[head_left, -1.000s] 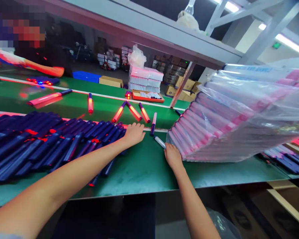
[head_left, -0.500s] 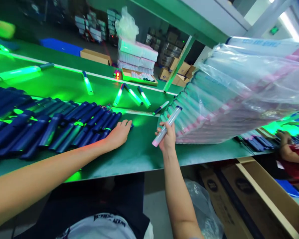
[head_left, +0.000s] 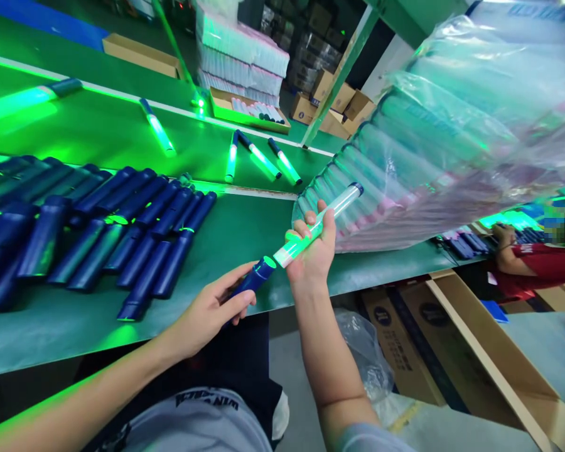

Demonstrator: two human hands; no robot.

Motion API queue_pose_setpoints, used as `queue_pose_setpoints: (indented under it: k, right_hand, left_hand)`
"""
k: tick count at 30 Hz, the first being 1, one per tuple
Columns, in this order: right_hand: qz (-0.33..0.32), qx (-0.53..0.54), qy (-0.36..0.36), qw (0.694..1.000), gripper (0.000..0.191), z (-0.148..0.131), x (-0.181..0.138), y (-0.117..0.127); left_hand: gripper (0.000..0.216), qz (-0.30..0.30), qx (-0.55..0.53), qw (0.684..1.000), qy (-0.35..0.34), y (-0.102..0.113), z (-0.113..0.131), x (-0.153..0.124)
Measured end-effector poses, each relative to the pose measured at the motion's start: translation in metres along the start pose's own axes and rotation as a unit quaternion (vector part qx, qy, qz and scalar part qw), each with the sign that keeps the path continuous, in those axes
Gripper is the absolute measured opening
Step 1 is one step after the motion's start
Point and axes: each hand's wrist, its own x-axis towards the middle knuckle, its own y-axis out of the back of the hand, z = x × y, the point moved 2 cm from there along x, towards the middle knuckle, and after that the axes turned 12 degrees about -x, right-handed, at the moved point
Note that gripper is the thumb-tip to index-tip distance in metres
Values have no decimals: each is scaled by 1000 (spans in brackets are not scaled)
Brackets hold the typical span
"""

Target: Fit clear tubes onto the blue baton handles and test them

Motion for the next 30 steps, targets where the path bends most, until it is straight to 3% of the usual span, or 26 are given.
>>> queue_pose_setpoints:
  k: [3,9,18,25,30]
  right_hand:
    - [18,-55,6,998,22,1,-3,-6]
    - [-25,-178,48,983,29,6,-9,-22]
    - [-21,-133,51,990,27,10,-6,-20]
    - [-10,-176,64,982,28,16,-8,-20]
    - [22,-178,110,978,25,16,-11,-16]
  left_hand:
    - [62,-8,-9,1000,20,3,-1,1]
    - [67,-8,-41,999,20,4,-3,3]
    - [58,-45,-110,992,38,4,3,3]
    - [58,-51,-24,998,11,4,0,10]
    - [61,-64,57,996,-19,7,-3,21]
